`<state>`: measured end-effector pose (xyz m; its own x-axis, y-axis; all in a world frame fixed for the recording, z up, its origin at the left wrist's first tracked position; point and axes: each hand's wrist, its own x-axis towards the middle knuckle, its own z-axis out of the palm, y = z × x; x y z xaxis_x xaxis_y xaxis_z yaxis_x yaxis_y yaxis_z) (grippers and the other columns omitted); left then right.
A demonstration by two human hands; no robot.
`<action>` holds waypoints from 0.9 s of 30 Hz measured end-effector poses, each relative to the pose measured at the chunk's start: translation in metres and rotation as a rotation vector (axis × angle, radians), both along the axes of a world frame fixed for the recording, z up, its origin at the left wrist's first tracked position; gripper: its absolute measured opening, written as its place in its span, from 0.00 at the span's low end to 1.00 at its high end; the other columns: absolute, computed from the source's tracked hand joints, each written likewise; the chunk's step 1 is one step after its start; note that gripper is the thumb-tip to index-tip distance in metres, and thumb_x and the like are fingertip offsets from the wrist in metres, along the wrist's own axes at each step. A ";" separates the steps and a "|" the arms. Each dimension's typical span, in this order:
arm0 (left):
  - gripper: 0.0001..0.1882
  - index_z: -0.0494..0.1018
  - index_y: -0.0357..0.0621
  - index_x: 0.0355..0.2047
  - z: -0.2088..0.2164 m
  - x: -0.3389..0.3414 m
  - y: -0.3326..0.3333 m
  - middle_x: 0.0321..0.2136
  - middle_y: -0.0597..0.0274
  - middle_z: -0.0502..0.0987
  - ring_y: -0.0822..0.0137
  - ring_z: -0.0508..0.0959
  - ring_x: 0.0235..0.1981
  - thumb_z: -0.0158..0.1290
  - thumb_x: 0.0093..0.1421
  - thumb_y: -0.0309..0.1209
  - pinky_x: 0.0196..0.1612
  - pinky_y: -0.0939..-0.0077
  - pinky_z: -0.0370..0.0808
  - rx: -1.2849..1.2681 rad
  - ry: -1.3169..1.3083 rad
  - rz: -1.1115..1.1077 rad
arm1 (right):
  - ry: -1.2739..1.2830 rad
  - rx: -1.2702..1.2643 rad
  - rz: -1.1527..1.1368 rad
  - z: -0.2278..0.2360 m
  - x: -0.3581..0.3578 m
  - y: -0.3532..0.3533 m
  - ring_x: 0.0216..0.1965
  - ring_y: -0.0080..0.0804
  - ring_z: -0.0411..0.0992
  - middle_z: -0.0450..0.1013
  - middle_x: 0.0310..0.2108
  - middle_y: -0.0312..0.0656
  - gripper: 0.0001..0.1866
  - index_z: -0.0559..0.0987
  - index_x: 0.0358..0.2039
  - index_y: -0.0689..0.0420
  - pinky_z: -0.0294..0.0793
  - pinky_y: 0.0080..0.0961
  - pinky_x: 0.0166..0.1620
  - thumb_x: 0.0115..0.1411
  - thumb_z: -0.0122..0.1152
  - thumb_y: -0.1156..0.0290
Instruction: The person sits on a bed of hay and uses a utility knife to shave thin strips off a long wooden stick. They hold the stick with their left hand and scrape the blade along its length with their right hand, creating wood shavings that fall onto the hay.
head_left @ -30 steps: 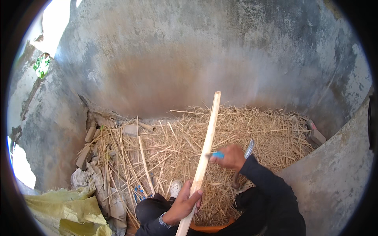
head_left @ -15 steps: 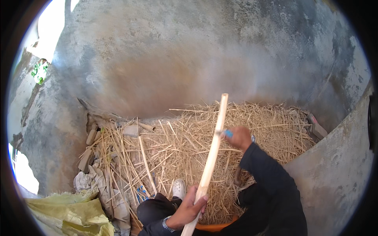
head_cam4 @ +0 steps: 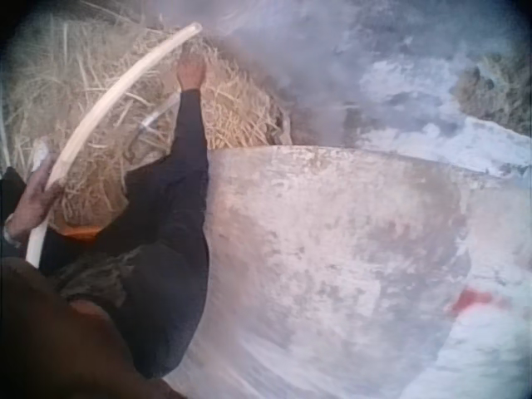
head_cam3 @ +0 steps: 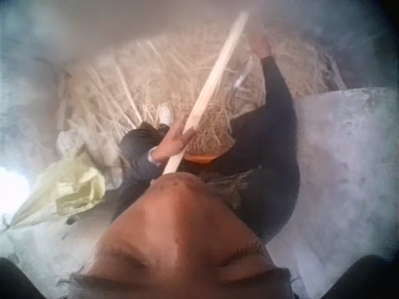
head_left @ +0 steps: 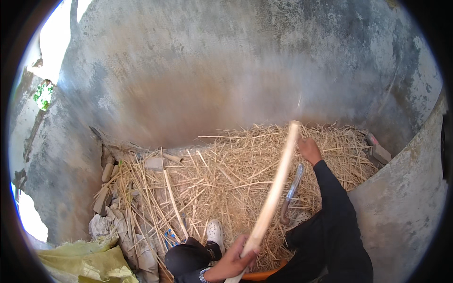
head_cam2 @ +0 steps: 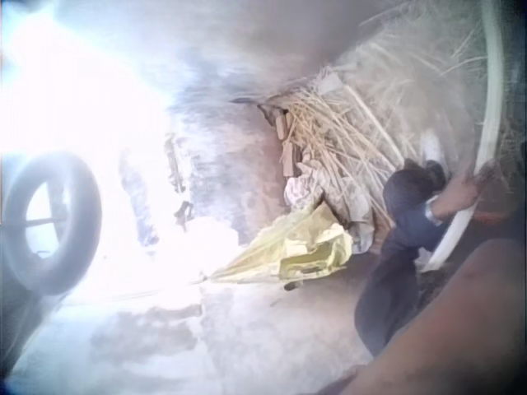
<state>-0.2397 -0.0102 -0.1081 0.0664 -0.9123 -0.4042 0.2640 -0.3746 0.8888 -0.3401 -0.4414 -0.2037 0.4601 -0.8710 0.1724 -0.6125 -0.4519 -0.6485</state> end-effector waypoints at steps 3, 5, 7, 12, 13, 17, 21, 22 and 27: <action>0.19 0.55 0.43 0.53 -0.004 0.023 0.000 0.20 0.69 0.67 0.79 0.68 0.17 0.47 0.67 0.33 0.19 0.84 0.68 0.007 -0.062 0.196 | 0.018 -0.076 0.226 0.042 0.030 0.088 0.10 0.32 0.63 0.60 0.06 0.37 0.40 0.72 0.08 0.55 0.58 0.34 0.17 0.57 0.46 0.30; 0.19 0.55 0.42 0.53 0.001 0.030 0.002 0.20 0.69 0.66 0.79 0.67 0.19 0.47 0.67 0.33 0.20 0.85 0.67 -0.026 -0.029 0.277 | -0.061 -0.179 0.417 0.061 0.038 0.145 0.10 0.34 0.65 0.63 0.07 0.38 0.39 0.73 0.09 0.54 0.63 0.33 0.17 0.55 0.47 0.29; 0.19 0.54 0.39 0.53 -0.001 0.025 -0.005 0.22 0.70 0.66 0.81 0.67 0.20 0.47 0.67 0.32 0.22 0.86 0.67 -0.063 -0.013 0.224 | -0.115 -0.341 0.573 0.066 0.027 0.171 0.10 0.36 0.67 0.64 0.07 0.39 0.39 0.72 0.09 0.54 0.64 0.34 0.17 0.53 0.48 0.28; 0.19 0.54 0.39 0.53 0.004 0.019 -0.007 0.21 0.70 0.65 0.80 0.67 0.21 0.46 0.67 0.31 0.23 0.86 0.66 -0.053 -0.023 0.194 | -0.042 -0.311 0.508 0.054 0.035 0.151 0.09 0.39 0.67 0.62 0.06 0.40 0.40 0.69 0.08 0.54 0.63 0.34 0.16 0.50 0.48 0.26; 0.19 0.54 0.40 0.53 0.007 0.018 -0.010 0.20 0.70 0.65 0.80 0.67 0.20 0.46 0.67 0.31 0.23 0.86 0.66 -0.051 -0.030 0.200 | -0.003 -0.269 0.441 0.054 0.038 0.137 0.09 0.39 0.67 0.62 0.06 0.40 0.40 0.69 0.08 0.53 0.63 0.34 0.16 0.50 0.48 0.25; 0.19 0.54 0.41 0.53 0.002 0.021 -0.009 0.20 0.69 0.65 0.79 0.66 0.19 0.47 0.67 0.32 0.21 0.85 0.65 -0.055 -0.028 0.230 | -0.090 -0.317 0.717 0.045 0.036 0.183 0.09 0.39 0.65 0.62 0.05 0.40 0.40 0.68 0.07 0.53 0.62 0.35 0.16 0.50 0.48 0.25; 0.17 0.55 0.39 0.51 -0.001 0.027 -0.007 0.24 0.69 0.65 0.81 0.66 0.21 0.46 0.67 0.32 0.25 0.85 0.67 -0.048 -0.027 0.206 | -0.056 -0.410 0.638 0.044 0.044 0.168 0.10 0.37 0.66 0.63 0.07 0.38 0.40 0.67 0.07 0.52 0.62 0.34 0.16 0.48 0.49 0.24; 0.17 0.55 0.39 0.51 0.001 0.027 -0.008 0.24 0.69 0.65 0.81 0.66 0.21 0.46 0.67 0.32 0.25 0.85 0.67 -0.055 -0.010 0.224 | -0.037 -0.413 0.647 0.047 0.045 0.166 0.11 0.36 0.66 0.65 0.08 0.38 0.40 0.67 0.07 0.53 0.62 0.33 0.16 0.48 0.48 0.24; 0.16 0.55 0.39 0.49 0.004 0.020 -0.005 0.23 0.69 0.65 0.80 0.66 0.20 0.46 0.67 0.32 0.24 0.84 0.66 -0.048 -0.036 0.172 | 0.070 -0.293 0.344 0.037 0.052 0.108 0.10 0.33 0.66 0.67 0.09 0.37 0.40 0.73 0.09 0.52 0.62 0.32 0.16 0.50 0.45 0.24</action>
<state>-0.2199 -0.0147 -0.1045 0.2372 -0.9044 -0.3547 0.2882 -0.2832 0.9147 -0.2880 -0.3329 -0.1671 0.7332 -0.5850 0.3468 -0.4329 -0.7947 -0.4254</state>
